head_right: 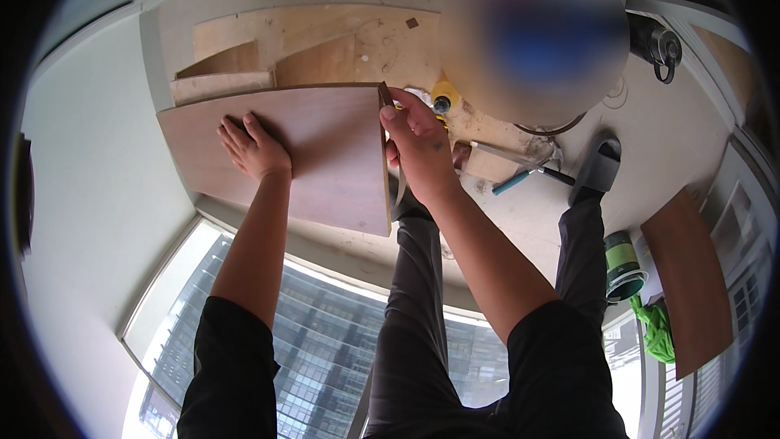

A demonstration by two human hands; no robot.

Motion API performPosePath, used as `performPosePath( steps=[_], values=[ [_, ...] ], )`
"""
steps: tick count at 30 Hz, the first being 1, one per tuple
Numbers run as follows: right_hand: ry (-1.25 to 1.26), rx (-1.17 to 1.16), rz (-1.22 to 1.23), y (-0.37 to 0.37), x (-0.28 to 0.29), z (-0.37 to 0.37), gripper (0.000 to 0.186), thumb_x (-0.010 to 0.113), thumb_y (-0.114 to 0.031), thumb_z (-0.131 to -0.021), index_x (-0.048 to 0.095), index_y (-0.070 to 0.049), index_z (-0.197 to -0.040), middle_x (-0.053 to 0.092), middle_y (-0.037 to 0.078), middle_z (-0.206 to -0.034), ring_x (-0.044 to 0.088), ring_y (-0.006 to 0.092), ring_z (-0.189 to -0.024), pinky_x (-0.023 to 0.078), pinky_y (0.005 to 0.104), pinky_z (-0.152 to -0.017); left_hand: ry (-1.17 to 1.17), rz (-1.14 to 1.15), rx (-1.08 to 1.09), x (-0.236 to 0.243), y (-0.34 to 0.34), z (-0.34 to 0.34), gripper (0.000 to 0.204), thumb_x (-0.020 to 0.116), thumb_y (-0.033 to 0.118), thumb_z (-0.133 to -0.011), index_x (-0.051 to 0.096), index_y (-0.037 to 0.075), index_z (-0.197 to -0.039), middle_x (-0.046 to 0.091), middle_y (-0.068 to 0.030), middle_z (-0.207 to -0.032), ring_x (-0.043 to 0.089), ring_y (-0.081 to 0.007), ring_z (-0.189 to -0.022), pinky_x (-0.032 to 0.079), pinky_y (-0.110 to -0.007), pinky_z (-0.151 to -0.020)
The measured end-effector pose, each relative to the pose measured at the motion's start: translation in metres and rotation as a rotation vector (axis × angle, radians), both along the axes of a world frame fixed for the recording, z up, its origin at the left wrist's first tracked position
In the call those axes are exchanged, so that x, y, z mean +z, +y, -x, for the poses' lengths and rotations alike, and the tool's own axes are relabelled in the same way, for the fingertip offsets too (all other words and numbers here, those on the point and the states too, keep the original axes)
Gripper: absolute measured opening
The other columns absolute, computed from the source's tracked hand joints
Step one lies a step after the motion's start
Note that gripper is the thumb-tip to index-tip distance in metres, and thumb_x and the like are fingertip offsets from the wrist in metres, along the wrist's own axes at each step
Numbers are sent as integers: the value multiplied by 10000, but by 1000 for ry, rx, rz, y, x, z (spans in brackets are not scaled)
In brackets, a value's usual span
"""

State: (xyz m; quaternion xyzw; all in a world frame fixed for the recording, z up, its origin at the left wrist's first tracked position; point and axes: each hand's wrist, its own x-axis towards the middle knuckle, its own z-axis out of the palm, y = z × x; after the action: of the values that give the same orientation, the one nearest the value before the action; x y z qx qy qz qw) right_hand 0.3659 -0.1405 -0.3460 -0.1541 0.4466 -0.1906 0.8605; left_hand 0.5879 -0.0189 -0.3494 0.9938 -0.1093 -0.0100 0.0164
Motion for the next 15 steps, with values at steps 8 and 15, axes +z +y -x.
performPosePath(
  steps=[8, 15],
  values=[
    [23, -47, 23, 10, -8, -4, 409, 621, -314, -971, 554, -39, -1267, 543, -42, -810, 426, 12, -516, 346, 174, -433, -6, 15, 3, 0, -1, 1, 734, 283, 599, -984, 225, 134, -1549, 172, -111, -1620, 143, -276, -1495, 119, -460, -1192],
    [58, -29, 58, 11, -6, -3, 399, 622, -300, -972, 570, -42, -1271, 542, -60, -817, 401, -4, -541, 337, 165, -447, 5, 7, 6, 1, -2, 0, 732, 280, 584, -986, 212, 124, -1551, 164, -120, -1621, 130, -272, -1498, 112, -464, -1196]
  ],
)
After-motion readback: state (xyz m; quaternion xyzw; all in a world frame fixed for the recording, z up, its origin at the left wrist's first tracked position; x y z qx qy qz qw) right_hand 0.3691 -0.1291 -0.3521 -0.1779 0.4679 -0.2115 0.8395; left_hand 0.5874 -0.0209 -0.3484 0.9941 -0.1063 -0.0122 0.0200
